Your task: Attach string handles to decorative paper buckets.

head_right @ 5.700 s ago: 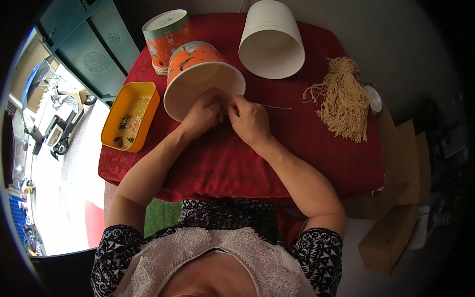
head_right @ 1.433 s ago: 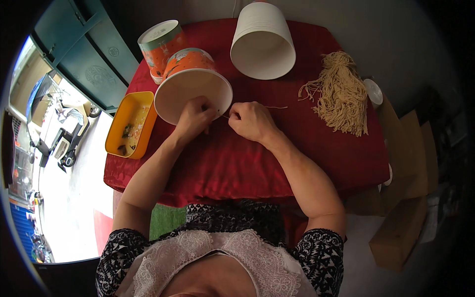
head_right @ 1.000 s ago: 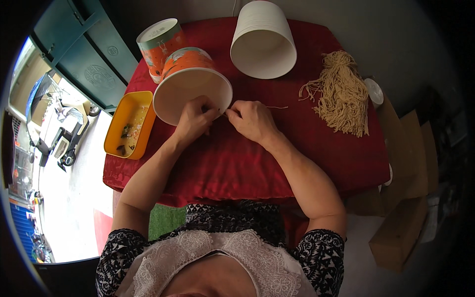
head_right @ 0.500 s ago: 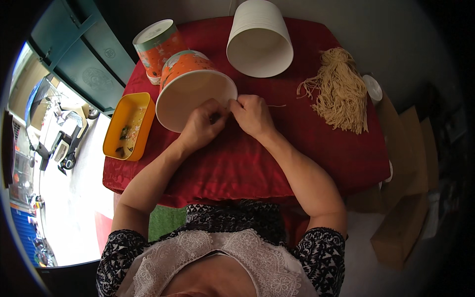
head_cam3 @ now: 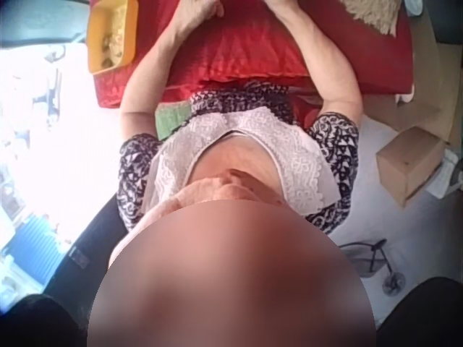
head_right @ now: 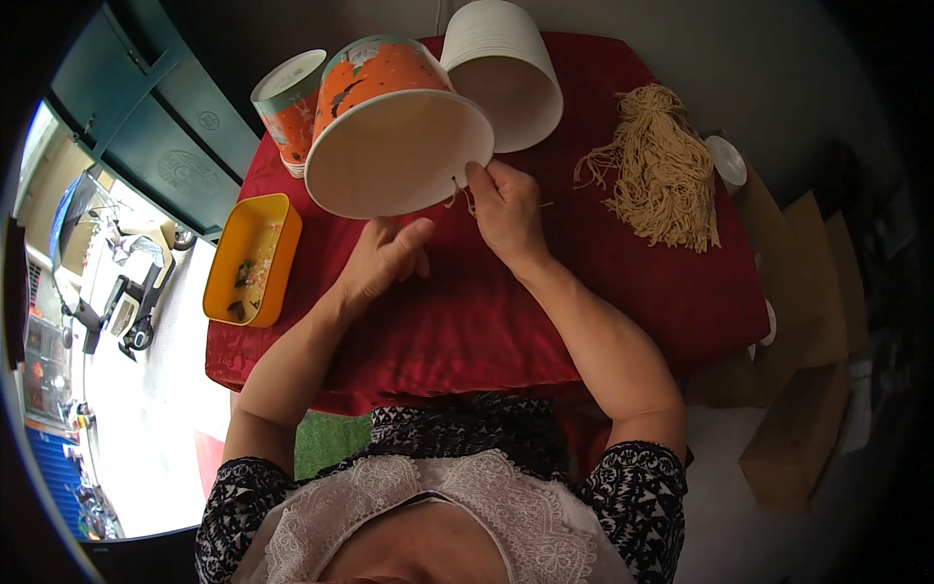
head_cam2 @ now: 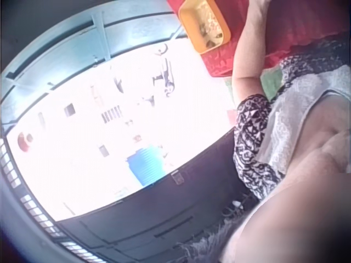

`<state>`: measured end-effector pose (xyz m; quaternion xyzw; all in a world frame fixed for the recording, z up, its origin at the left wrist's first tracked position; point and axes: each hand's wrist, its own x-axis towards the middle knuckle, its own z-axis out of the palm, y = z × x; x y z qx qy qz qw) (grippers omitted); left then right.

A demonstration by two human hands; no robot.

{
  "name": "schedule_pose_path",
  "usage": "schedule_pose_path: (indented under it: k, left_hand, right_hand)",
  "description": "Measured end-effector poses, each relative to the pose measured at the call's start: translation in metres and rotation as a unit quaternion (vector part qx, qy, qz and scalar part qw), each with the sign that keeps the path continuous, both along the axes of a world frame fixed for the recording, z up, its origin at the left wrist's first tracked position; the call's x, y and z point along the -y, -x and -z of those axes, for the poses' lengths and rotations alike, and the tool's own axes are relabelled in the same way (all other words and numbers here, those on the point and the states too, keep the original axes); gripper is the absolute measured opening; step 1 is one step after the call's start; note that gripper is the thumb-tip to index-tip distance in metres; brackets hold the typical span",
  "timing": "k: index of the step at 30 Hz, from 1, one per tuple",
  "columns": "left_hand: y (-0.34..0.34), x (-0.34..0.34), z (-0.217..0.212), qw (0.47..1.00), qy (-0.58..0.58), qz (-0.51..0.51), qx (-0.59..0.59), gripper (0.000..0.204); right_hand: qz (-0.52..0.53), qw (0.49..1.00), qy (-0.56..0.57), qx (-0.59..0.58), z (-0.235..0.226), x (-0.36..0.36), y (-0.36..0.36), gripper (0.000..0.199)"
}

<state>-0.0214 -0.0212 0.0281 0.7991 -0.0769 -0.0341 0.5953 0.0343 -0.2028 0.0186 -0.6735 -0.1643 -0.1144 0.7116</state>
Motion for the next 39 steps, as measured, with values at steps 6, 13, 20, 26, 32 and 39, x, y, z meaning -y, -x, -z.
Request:
schedule_pose_path:
  k: [6,13,20,26,32,39]
  left_hand:
    - [-0.003,-0.009,-0.002,0.993,0.102,-0.057,-0.024,0.058]
    - [-0.008,-0.007,0.013,0.984,0.088,-0.107,0.116,0.038]
    - [-0.015,-0.01,0.036,0.925,-0.105,-0.122,0.345,0.011]
    - [-0.007,-0.004,0.038,0.903,-0.096,-0.093,0.408,0.013]
    - [-0.004,0.002,0.01,0.978,0.146,-0.112,0.094,0.034]
    - [-0.006,-0.006,-0.013,0.94,0.296,-0.126,-0.115,0.023]
  right_hand:
    - [-0.035,0.999,-0.026,-0.011,-0.002,0.003,0.0,0.03]
    - [-0.087,0.99,-0.01,-0.112,-0.004,0.001,0.004,0.031]
    - [-0.066,0.987,-0.007,-0.148,-0.005,-0.009,0.014,0.029]
    - [0.03,0.998,-0.058,0.014,0.0,-0.023,0.017,0.019]
    - [-0.074,0.996,0.014,-0.055,0.0,-0.01,0.013,0.02]
    - [-0.081,0.987,0.062,0.121,0.004,-0.009,0.013,0.022]
